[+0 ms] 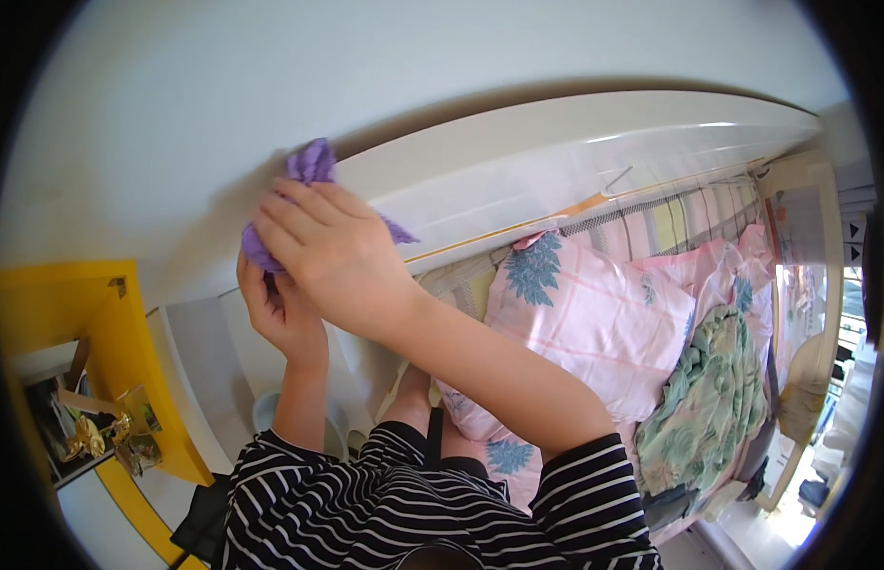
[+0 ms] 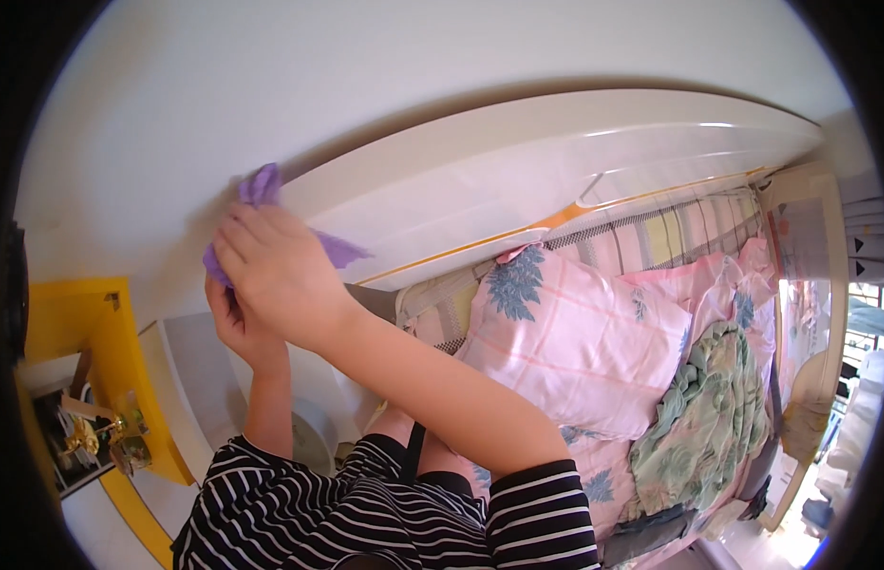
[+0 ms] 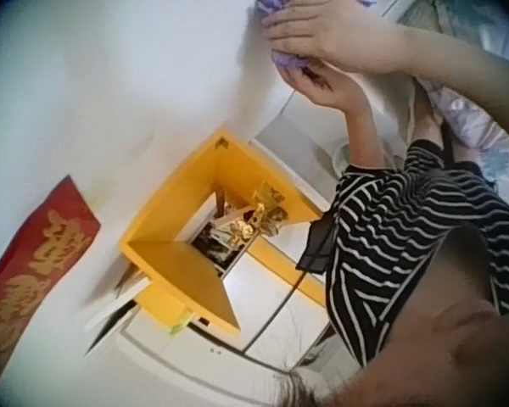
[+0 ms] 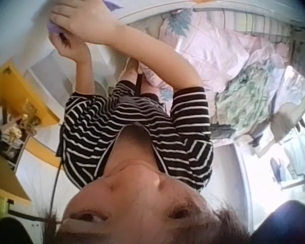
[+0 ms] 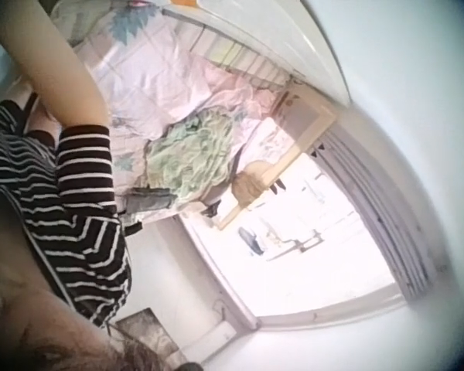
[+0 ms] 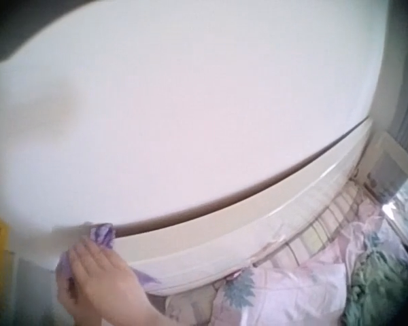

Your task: Cleaning the headboard of a bed using a purple cloth.

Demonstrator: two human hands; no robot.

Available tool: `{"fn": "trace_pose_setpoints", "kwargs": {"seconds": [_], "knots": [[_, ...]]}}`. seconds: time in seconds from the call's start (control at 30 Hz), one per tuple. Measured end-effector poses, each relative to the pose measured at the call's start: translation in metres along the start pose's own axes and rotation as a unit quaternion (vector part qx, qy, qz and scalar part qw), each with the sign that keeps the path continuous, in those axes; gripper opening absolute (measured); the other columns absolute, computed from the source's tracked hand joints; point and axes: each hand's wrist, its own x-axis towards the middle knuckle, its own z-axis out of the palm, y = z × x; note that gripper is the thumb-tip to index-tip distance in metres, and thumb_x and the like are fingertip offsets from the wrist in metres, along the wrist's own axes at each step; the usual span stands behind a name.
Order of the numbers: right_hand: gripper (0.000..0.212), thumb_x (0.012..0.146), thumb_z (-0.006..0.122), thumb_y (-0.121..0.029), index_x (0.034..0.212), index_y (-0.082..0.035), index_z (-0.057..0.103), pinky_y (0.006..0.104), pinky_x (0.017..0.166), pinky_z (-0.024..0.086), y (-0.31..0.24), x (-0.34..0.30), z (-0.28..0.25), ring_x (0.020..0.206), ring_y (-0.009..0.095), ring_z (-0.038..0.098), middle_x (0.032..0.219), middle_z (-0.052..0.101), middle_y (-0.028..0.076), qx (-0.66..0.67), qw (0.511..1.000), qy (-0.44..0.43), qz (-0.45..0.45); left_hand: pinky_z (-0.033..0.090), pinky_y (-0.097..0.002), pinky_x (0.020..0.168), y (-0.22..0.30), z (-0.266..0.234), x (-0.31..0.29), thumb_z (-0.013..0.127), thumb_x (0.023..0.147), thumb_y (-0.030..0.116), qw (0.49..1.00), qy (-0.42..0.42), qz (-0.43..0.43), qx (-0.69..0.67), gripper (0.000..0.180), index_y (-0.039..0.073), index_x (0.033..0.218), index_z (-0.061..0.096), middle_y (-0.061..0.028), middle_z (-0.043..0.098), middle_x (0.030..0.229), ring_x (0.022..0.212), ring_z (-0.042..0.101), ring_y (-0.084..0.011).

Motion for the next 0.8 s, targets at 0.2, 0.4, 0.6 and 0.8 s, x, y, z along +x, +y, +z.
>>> {"fn": "trace_pose_setpoints", "kwargs": {"seconds": [0.2,0.4,0.6,0.8], "knots": [[0.038,0.072,0.065,-0.017,0.106,0.0,0.064,0.0406,0.101,0.043,0.035,-0.008,-0.028,0.115,0.028,0.057,0.114,0.065,0.012,-0.046,0.998,0.0,-0.052,0.043,-0.0401,0.1,0.018,0.018,0.013,0.044,0.09,-0.006,0.957,0.01,0.2,0.211,0.039,-0.006,0.128,0.047,-0.0193,0.047,0.14,0.125,0.049,-0.0326],[0.043,0.077,0.07,-0.023,0.117,-0.009,0.063,0.052,0.109,0.032,0.047,-0.017,-0.069,0.123,0.027,0.052,0.125,0.061,0.006,-0.148,0.988,-0.039,0.026,0.042,-0.0443,0.099,0.05,0.044,0.041,0.049,0.08,-0.001,0.92,-0.102,0.256,0.28,0.038,-0.004,0.118,0.057,-0.0173,0.058,0.126,0.115,0.055,-0.0351],[0.041,0.072,0.07,-0.011,0.113,-0.007,0.064,0.0375,0.095,0.049,0.048,-0.012,-0.103,0.114,0.03,0.058,0.119,0.064,0.007,-0.208,0.976,-0.036,0.058,0.046,-0.0426,0.093,0.074,0.072,0.043,0.059,0.076,0.0,0.906,-0.15,0.291,0.269,0.04,0.001,0.116,0.059,-0.0146,0.062,0.12,0.109,0.06,-0.0345],[0.042,0.07,0.06,0.007,0.109,-0.005,0.065,0.0373,0.083,0.052,0.039,-0.057,-0.132,0.098,0.031,0.064,0.108,0.067,0.013,-0.227,0.966,0.034,0.121,0.048,-0.0422,0.089,0.085,0.084,0.021,0.063,0.075,-0.002,0.91,-0.26,0.294,0.136,0.035,0.005,0.11,0.063,-0.01,0.063,0.121,0.104,0.06,-0.0341]]}}
